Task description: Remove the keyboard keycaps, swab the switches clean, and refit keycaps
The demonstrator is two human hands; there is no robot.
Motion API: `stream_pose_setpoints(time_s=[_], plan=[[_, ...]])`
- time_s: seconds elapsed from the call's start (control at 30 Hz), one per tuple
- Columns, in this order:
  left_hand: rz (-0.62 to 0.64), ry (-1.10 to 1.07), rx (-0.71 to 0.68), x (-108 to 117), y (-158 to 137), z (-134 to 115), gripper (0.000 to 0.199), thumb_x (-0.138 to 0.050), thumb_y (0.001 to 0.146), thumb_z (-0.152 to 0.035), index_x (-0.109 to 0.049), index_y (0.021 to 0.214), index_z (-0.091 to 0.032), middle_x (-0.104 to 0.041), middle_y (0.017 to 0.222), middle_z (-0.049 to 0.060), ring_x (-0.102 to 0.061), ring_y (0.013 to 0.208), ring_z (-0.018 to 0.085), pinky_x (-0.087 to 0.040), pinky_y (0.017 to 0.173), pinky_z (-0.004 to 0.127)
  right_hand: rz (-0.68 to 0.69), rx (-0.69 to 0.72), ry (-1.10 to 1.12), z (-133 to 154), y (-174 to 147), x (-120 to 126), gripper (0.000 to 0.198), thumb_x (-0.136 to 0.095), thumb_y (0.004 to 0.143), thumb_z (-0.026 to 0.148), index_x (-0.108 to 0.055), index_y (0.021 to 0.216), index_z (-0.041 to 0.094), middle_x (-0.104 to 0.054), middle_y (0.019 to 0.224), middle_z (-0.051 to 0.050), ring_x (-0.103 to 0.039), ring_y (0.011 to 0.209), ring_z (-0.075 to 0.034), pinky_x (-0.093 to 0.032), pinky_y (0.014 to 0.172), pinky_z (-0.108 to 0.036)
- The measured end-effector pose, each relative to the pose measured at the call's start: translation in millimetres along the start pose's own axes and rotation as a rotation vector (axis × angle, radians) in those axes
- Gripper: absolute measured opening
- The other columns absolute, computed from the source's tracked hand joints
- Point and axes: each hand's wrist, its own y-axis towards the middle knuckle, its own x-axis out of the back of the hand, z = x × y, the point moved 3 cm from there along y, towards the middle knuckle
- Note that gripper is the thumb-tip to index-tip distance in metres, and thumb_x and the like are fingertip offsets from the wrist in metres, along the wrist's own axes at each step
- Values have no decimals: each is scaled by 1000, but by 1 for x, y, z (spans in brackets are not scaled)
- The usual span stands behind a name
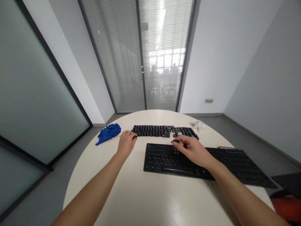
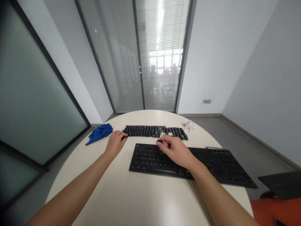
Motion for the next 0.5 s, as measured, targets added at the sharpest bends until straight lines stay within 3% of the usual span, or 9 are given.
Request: stream_pose_setpoints(time_s=[0.2, 0.33, 0.4, 0.5], plan=[[-30, -29, 18, 6, 0, -4, 21, -63, 88, -20, -66, 109, -20, -66, 107, 10, -52, 110, 31, -45, 99, 48, 59, 14, -38, 5, -2, -3, 25, -50, 96, 41, -54, 82, 21, -52, 58, 4, -45, 53, -14, -33, 54, -27], [-56, -164, -60, 15, -5, -28, 29, -60, 92, -25, -59, 120, -20, -62, 121, 11, -52, 117, 30, -42, 105, 49, 120, 35, -46, 5, -3, -5, 22, -50, 95, 38, -54, 81, 21, -53, 55, 4, -45, 50, -13, -31, 52, -26], [0, -285, -161, 21, -12, -48, 32, -56, 94, -29, -55, 125, -20, -60, 128, 11, -51, 123, 28, -41, 109, 48, 165, 38, -48, 5, -4, -6, 20, -51, 94, 36, -55, 82, 21, -55, 56, 4, -47, 51, -13, -33, 52, -26], [214, -436, -370, 28, -27, -81, 51, -60, 93, -39, -46, 138, -21, -50, 145, 13, -41, 139, 28, -34, 117, 48, 225, 38, -56, 6, -6, -7, 12, -53, 90, 28, -58, 83, 20, -59, 59, 3, -50, 52, -14, -35, 53, -25]])
